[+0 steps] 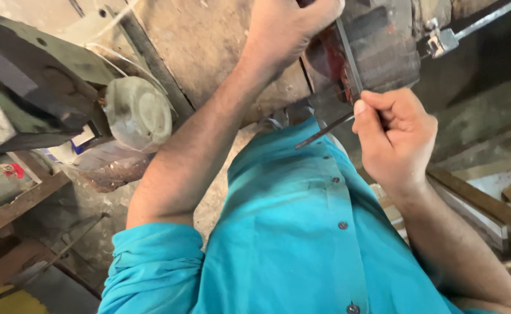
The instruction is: The person holds a hammer while working at a bench vise, threads a wire through a small metal fitting, then clamps a metal piece in the vise and files it with a hand file, stroking repeatedly along its edge.
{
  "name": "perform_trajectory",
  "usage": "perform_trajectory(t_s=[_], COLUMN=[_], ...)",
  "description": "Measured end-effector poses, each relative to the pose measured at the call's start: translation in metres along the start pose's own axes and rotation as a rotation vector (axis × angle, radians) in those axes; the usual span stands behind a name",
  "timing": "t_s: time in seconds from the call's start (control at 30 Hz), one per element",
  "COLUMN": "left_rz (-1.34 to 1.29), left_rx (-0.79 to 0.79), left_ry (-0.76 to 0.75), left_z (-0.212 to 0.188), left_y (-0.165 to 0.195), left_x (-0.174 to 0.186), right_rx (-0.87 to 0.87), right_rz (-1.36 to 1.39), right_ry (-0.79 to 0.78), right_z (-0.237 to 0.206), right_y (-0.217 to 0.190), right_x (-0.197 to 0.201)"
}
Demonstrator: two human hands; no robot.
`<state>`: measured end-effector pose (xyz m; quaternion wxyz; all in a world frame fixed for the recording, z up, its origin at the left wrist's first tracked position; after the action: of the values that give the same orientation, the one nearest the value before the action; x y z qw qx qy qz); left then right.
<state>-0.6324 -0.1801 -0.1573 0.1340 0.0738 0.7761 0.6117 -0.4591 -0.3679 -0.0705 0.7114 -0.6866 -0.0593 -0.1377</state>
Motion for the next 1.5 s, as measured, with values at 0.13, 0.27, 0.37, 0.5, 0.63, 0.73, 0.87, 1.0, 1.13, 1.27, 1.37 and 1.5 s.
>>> perform_trajectory(t_s=[0.13, 0.27, 0.37, 0.5, 0.63, 0.73, 0.87, 1.0, 1.13, 1.27, 1.37, 1.5], left_rz=[-0.014, -0.088, -0.068, -0.012, -0.139, -0.069, 0.093, -0.004, -0.007, -0.205, -0.001, 0.176], left_rx=[0.01, 0.036, -0.011, 0.006, 0.105, -0.088, -0.027, -0.035, 0.153, 0.042, 0.028, 0.14], left_ry=[0.006, -0.085, -0.14, -0.088, -0.151, -0.152, 0.024, 0.012, -0.007, -0.206, -0.14, 0.051], left_z=[-0.007, -0.033, -0.043, -0.026, -0.033, -0.042, -0.014, 0.008, -0.01, -0.045, -0.038, -0.009], left_y=[0.007, 0.037, 0.056, 0.057, 0.043, 0.048, 0.011, -0.01, -0.011, 0.024, 0.027, 0.012], left_x=[-0.005, -0.023, -0.029, -0.016, -0.025, -0.027, -0.005, 0.001, -0.009, -0.034, -0.026, -0.001], right_rx=[0.037, -0.013, 0.001, 0.061, -0.02, 0.013, 0.006, 0.058, 0.039, -0.016, 0.045, 0.017], right_rz=[-0.013, -0.203, -0.183, -0.244, -0.165, -0.254, -0.032, -0.011, -0.032, -0.276, -0.275, 0.005], right_ry=[0.011, -0.022, -0.034, -0.047, -0.019, -0.041, -0.037, -0.01, -0.014, -0.038, -0.065, -0.053], right_z=[-0.003, -0.009, -0.006, 0.002, -0.005, -0.006, -0.001, 0.0, -0.013, -0.02, -0.002, 0.014], right_y=[-0.014, -0.051, -0.063, -0.056, -0.051, -0.055, -0.031, -0.009, -0.023, -0.057, -0.066, -0.045], right_x=[-0.001, -0.004, -0.007, -0.009, -0.006, -0.005, -0.007, -0.003, -0.001, -0.001, -0.011, -0.017])
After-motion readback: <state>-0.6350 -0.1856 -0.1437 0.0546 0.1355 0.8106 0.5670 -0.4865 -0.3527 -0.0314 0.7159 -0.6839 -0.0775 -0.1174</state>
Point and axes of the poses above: each hand's wrist, its own z-axis towards the middle knuckle, its own x-axis out of the back of the hand, y = z × x, the point moved 9 cm from there along z, towards the middle knuckle, and after that the axes turned 11 degrees about x, right-handed, at the moved point
